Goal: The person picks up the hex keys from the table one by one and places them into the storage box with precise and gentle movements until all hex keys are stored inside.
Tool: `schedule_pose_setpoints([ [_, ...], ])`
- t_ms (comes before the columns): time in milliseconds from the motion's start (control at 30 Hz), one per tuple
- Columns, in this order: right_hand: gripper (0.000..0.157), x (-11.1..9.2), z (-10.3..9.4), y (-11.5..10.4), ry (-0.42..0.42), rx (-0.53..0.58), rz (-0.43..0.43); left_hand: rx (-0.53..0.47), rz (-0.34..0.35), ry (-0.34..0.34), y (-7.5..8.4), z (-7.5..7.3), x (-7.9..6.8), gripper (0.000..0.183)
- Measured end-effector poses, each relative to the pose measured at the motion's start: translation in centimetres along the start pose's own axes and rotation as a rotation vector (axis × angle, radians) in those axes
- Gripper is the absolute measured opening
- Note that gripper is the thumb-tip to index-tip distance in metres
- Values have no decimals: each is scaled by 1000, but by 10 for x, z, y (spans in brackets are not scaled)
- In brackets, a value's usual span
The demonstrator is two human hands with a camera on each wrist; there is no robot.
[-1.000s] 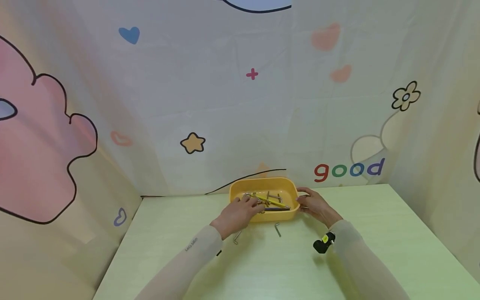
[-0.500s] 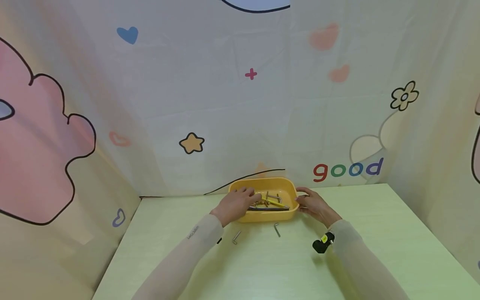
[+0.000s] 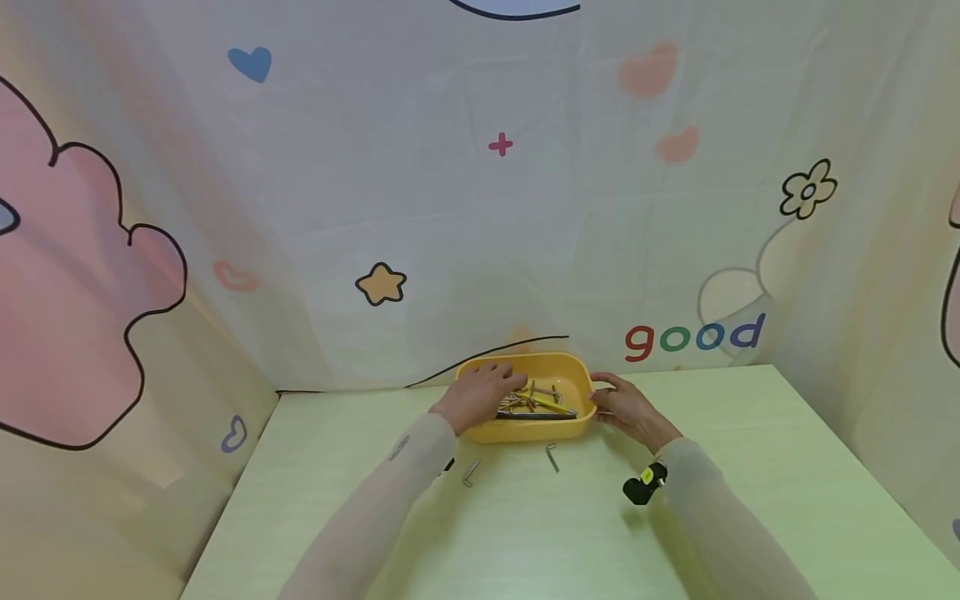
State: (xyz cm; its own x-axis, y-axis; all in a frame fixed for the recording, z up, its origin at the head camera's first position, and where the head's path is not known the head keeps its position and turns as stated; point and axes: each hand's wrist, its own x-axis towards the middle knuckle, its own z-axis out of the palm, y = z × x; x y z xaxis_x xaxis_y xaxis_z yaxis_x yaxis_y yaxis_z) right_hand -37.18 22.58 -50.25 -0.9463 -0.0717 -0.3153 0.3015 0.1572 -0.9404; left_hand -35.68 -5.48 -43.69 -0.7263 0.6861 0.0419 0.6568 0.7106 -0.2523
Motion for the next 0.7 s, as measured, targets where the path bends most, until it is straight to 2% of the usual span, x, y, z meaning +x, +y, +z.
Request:
schedule_pose_setpoints([
  [367, 53, 0, 0, -1, -11, 4, 0, -87, -36, -9, -8, 6, 16, 35],
  [700, 53, -1, 0, 0, -11, 10, -2, -134, -76, -39, -10, 22, 32, 39],
])
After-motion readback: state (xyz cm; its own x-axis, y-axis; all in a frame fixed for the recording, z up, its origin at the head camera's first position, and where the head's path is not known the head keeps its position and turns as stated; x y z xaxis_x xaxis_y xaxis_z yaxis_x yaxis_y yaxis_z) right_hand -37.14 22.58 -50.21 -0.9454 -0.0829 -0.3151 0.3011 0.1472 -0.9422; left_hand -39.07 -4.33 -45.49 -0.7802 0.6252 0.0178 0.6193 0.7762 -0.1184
